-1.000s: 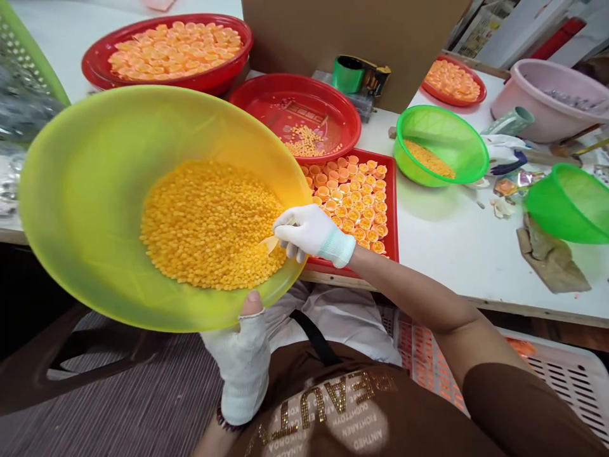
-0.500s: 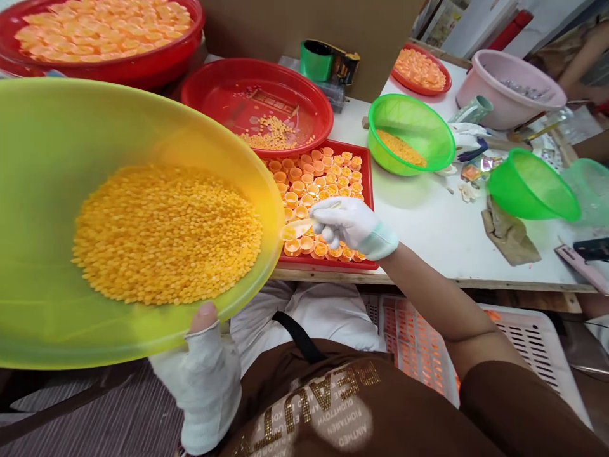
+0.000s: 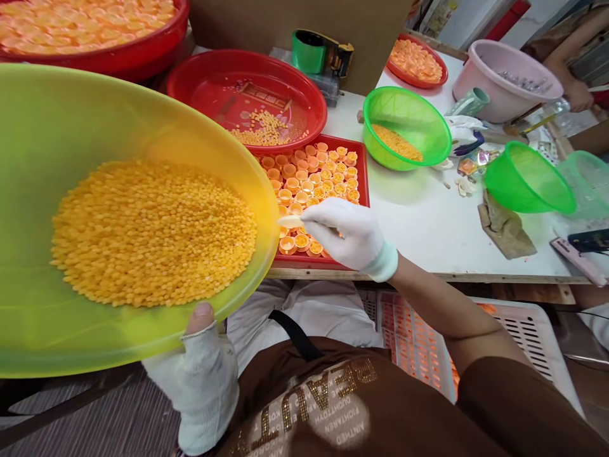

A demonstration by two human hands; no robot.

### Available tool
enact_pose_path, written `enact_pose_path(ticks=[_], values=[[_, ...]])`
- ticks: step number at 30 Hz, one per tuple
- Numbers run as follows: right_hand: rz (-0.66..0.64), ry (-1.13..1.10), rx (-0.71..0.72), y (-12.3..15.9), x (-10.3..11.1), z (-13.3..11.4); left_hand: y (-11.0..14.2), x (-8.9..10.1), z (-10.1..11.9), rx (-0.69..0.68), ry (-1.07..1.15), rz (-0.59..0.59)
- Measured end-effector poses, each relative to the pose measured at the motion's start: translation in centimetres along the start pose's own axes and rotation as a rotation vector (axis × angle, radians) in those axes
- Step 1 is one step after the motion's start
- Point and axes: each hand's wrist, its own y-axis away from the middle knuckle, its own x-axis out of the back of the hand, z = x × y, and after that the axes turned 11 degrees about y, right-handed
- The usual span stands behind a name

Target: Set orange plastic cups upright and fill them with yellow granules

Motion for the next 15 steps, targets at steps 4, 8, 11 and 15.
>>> enact_pose_path(ticks=[4, 8, 11, 15], values=[[-0.071, -0.096, -0.063, -3.4, -2.3, -1.7, 0.6, -0.4, -0.1, -0.048, -0.02, 0.005], [-0.311, -0.266, -0.209, -5.4, -5.9, -3.5, 1.1, -0.4, -0.6, -0.032, -0.016, 0.055], [-0.477, -0.58, -0.426, -5.8, -7.0, -4.4, 1.2, -0.3, -0.7, 0.005, -0.026, 0.076], [-0.5, -0.867, -0.654, -5.9, -5.8, -4.4, 1.0, -0.2, -0.4, 0.033, 0.02, 0.092]])
